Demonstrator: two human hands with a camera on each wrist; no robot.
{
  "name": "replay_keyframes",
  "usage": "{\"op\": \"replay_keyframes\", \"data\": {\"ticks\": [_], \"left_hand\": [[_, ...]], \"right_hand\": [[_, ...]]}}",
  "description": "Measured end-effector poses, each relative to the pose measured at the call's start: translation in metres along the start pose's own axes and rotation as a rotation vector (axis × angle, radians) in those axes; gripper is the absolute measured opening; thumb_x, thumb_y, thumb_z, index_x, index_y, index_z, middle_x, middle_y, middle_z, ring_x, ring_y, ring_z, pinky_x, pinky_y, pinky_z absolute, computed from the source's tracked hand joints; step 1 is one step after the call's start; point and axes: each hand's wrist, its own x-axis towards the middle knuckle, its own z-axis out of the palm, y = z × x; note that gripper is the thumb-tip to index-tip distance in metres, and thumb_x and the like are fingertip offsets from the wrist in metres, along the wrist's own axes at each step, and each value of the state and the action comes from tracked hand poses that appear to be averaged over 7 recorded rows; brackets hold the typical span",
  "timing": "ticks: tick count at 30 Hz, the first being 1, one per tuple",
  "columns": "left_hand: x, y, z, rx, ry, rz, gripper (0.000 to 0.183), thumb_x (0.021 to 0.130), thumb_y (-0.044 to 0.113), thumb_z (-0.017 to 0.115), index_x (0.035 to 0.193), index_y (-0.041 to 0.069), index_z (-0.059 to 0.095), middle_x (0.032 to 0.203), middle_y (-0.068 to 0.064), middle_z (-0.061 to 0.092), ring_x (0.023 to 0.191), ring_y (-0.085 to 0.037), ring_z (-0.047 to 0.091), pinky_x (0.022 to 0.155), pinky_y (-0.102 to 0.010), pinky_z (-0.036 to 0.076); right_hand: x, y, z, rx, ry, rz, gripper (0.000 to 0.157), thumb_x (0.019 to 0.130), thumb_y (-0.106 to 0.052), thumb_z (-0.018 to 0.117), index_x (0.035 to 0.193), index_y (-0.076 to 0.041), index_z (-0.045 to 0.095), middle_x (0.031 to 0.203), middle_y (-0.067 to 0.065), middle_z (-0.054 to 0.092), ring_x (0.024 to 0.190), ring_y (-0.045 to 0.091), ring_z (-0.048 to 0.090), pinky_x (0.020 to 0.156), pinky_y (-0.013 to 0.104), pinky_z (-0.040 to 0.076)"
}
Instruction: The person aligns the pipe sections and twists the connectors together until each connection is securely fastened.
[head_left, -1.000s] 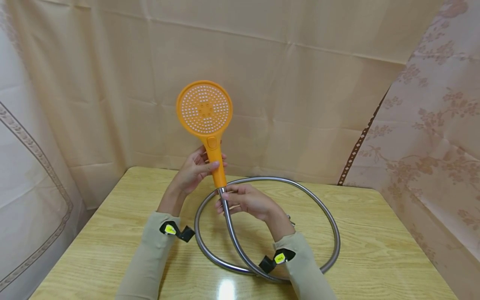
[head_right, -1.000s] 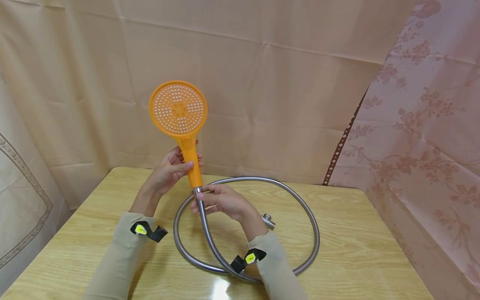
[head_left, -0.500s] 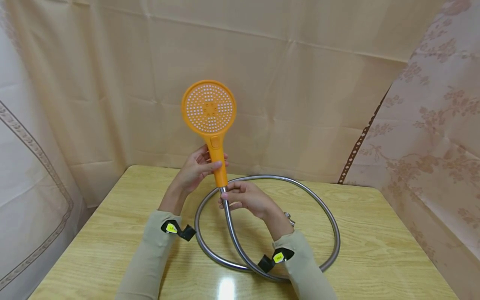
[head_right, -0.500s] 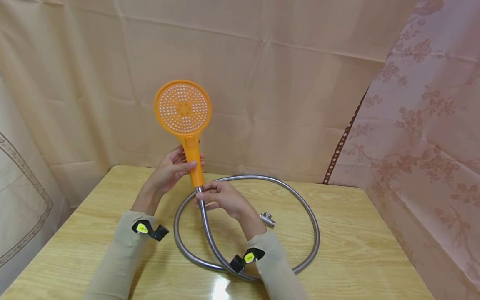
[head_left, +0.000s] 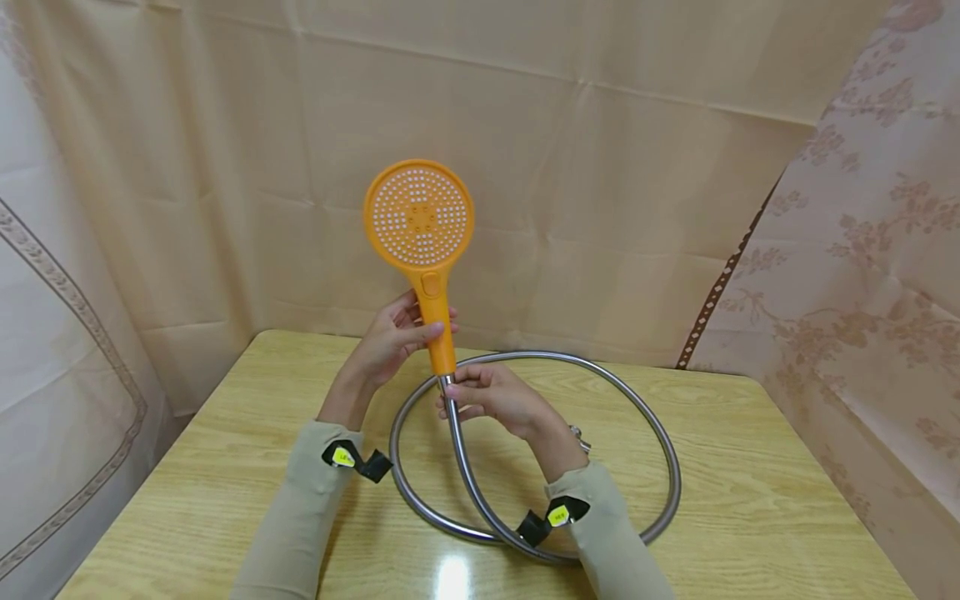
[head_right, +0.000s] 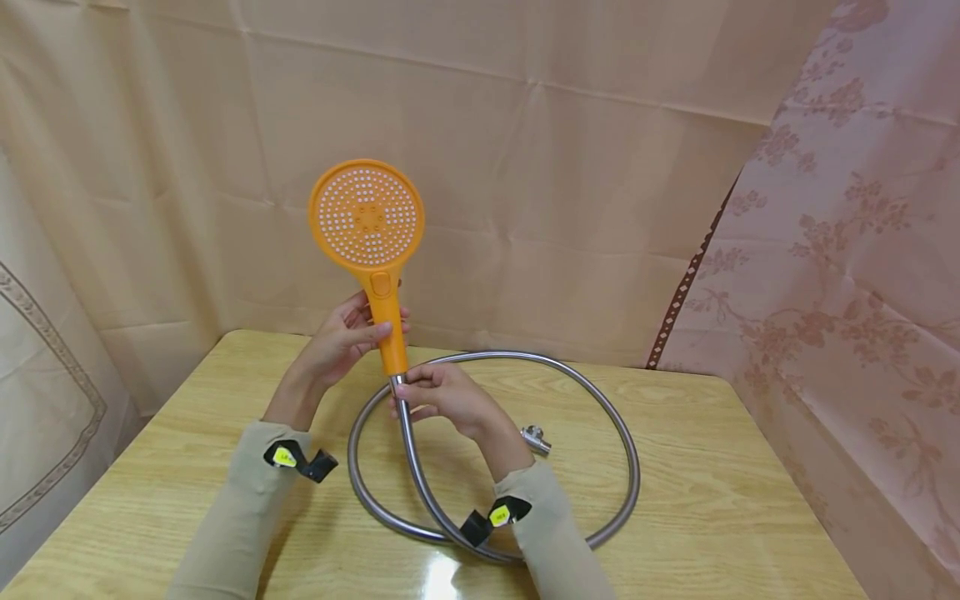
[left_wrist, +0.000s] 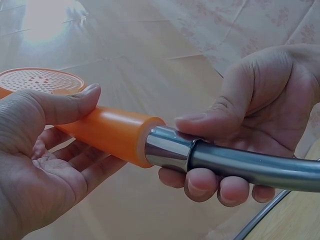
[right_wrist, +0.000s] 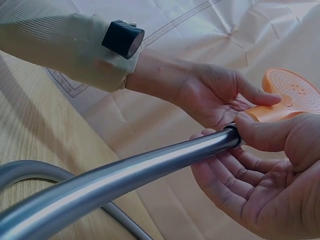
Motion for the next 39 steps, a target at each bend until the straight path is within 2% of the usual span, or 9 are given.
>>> {"op": "replay_keyframes", "data": {"ticks": [8, 17, 24, 27, 34, 39], "left_hand": [[0.001, -0.001, -0.002, -0.058, -0.064, 0.044, 0.059, 0.098, -0.008, 0.051, 0.153, 0.002, 0.033, 0.117, -0.003, 0.065, 0.108, -0.021, 0.069, 0.097, -0.034, 0.057], [0.005, -0.006, -0.007, -0.071, -0.126, 0.090, 0.057, 0.098, -0.009, 0.049, 0.152, 0.007, 0.037, 0.120, -0.008, 0.063, 0.109, -0.023, 0.068, 0.099, -0.035, 0.056], [0.007, -0.006, -0.010, -0.014, -0.090, 0.088, 0.056, 0.098, -0.008, 0.051, 0.150, 0.008, 0.039, 0.117, -0.004, 0.065, 0.107, -0.019, 0.069, 0.099, -0.035, 0.056], [0.008, -0.007, -0.012, 0.003, -0.079, 0.079, 0.055, 0.098, -0.007, 0.053, 0.150, 0.008, 0.040, 0.117, -0.004, 0.065, 0.109, -0.022, 0.070, 0.099, -0.035, 0.056], [0.009, -0.008, -0.013, 0.025, -0.073, 0.067, 0.056, 0.098, -0.006, 0.056, 0.150, 0.007, 0.040, 0.117, -0.003, 0.066, 0.113, -0.029, 0.069, 0.097, -0.035, 0.057], [0.009, -0.008, -0.014, 0.020, -0.074, 0.065, 0.056, 0.098, -0.007, 0.055, 0.150, 0.006, 0.040, 0.116, -0.003, 0.066, 0.110, -0.025, 0.070, 0.097, -0.034, 0.057]], "right_hand": [[0.002, 0.005, 0.000, 0.010, -0.025, -0.028, 0.012, 0.106, -0.009, 0.052, 0.103, -0.008, 0.063, 0.093, -0.001, 0.075, 0.090, 0.015, 0.074, 0.085, 0.035, 0.058], [0.003, 0.010, 0.000, 0.034, -0.046, -0.060, 0.018, 0.108, -0.010, 0.047, 0.103, -0.011, 0.064, 0.094, -0.003, 0.075, 0.092, 0.016, 0.073, 0.088, 0.035, 0.057], [0.006, 0.014, -0.001, 0.040, -0.001, -0.072, 0.020, 0.108, -0.013, 0.049, 0.113, -0.004, 0.067, 0.100, 0.005, 0.075, 0.096, 0.019, 0.073, 0.093, 0.039, 0.058], [0.006, 0.015, 0.001, 0.019, 0.026, -0.079, 0.023, 0.107, -0.014, 0.052, 0.118, 0.001, 0.066, 0.101, 0.007, 0.075, 0.096, 0.019, 0.073, 0.094, 0.040, 0.057], [0.010, 0.016, 0.010, -0.025, 0.096, -0.084, 0.027, 0.104, -0.011, 0.057, 0.122, 0.009, 0.062, 0.094, 0.001, 0.074, 0.090, 0.015, 0.072, 0.089, 0.039, 0.060], [0.011, 0.016, 0.014, -0.024, 0.128, -0.074, 0.026, 0.105, -0.011, 0.055, 0.120, 0.009, 0.062, 0.092, 0.001, 0.074, 0.088, 0.014, 0.071, 0.087, 0.040, 0.060]]}}
